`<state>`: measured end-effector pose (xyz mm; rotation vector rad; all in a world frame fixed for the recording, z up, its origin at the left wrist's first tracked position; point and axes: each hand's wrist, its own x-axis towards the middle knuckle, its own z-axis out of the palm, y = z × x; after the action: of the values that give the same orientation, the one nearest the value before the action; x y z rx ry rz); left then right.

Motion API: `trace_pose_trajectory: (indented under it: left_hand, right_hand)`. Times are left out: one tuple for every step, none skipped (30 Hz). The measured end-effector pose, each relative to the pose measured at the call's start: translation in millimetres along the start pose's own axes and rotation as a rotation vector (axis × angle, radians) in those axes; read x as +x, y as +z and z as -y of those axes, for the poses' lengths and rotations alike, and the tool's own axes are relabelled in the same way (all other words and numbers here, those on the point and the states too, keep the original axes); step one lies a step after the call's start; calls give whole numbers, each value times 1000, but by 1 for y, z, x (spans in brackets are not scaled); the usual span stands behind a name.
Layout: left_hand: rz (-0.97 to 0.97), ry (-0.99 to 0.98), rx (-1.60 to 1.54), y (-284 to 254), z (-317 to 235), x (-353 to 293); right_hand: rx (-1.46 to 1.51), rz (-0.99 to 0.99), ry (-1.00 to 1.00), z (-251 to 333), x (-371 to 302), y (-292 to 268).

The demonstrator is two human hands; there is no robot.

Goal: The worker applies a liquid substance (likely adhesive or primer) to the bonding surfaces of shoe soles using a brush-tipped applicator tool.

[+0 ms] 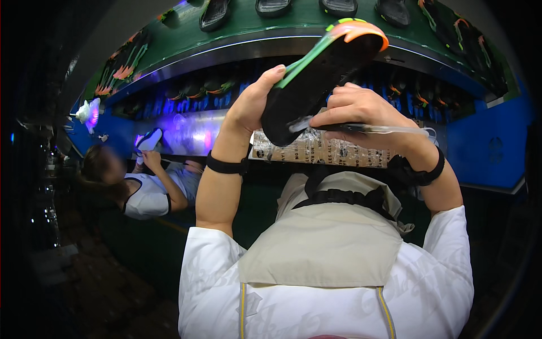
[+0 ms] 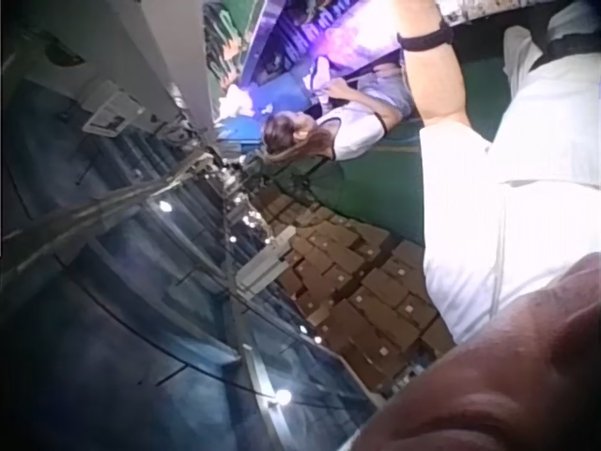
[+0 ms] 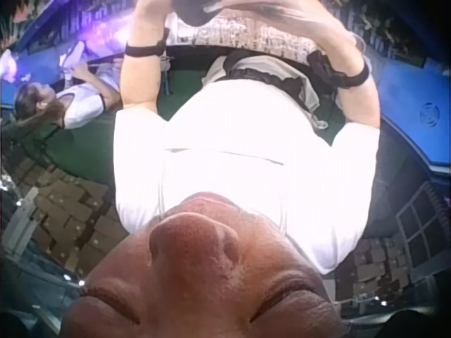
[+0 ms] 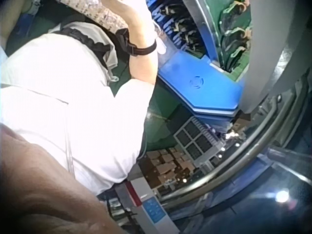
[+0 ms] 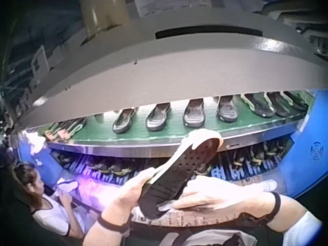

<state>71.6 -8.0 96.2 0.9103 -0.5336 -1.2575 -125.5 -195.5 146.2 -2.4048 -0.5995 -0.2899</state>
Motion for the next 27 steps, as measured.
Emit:
trace_pose_trajectory:
  left_hand:
    - [-27, 16, -63, 6, 1, 3]
    - [-23, 21, -57, 5, 5, 1]
    - [-55, 62, -94, 1, 13, -1]
    - [-81, 100, -134, 0, 19, -4]
    - [-74, 75, -209, -1, 24, -8]
    - [-69, 77, -205, 2, 28, -12]
    - [-51, 107, -301, 9, 33, -15]
    - [-30, 132, -396, 14, 37, -15]
    - [49, 99, -283, 9, 48, -14]
    - [-36, 63, -393, 14, 56, -16]
    - [36, 72, -413, 20, 61, -19]
    - [107, 79, -432, 25, 65, -22]
    - [112, 82, -430, 28, 69, -23]
    - [90, 100, -400, 30, 73, -23]
    - [67, 118, -370, 31, 75, -22]
    - [64, 123, -368, 27, 78, -20]
    - [-41, 136, -407, 20, 83, -18]
    - [-146, 148, -445, 16, 85, -17]
    - [-93, 178, -506, 14, 84, -18]
    - [-104, 219, -443, 8, 89, -16]
    - [-72, 224, -464, 0, 95, -17]
    - [-33, 222, -484, -2, 96, -16]
    - [-31, 217, -484, -3, 98, -15]
    - [-86, 237, -457, -1, 100, -15]
    - [-142, 259, -431, 2, 101, -15]
    - [-139, 258, -432, 5, 101, -17]
    - [-129, 265, -419, 8, 102, -19]
  right_hand:
    - [-22, -4, -37, -9, -5, 6]
    - [17, 59, -88, -7, -4, 4]
    - [150, 115, -75, -5, -3, 5]
    - [280, 169, -57, -2, -3, 5]
    - [294, 160, -14, 1, -3, 0]
    - [288, 157, -15, -1, -3, -2]
    - [317, -34, 67, -4, -4, -5]
    - [344, -229, 150, -10, -5, -8]
    - [290, -455, 129, -25, -3, -2]
    - [265, -568, 257, -30, 1, -5]
    - [144, -662, 255, -40, 7, -5]
    - [22, -754, 253, -51, 10, -2]
    - [-37, -756, 166, -59, 15, 2]
    - [-74, -689, 204, -57, 12, 11]
    - [-124, -619, 145, -54, 10, 18]
    - [-167, -546, 82, -49, 9, 26]
    - [-99, -442, 18, -46, 6, 32]
    - [-153, -298, -25, -41, 3, 33]
    - [-55, -179, -71, -33, 2, 31]
    - [43, -59, -116, -26, 2, 27]
    - [159, 48, -86, -23, 1, 22]
    - [159, 44, -83, -26, -2, 19]
    - [326, 53, -2, -31, -4, 15]
    - [492, 61, 79, -33, -6, 13]
    - [549, -120, 117, -29, -5, 12]
    - [670, -191, 303, -21, -4, 4]
    - [643, -312, 355, -26, -3, 9]
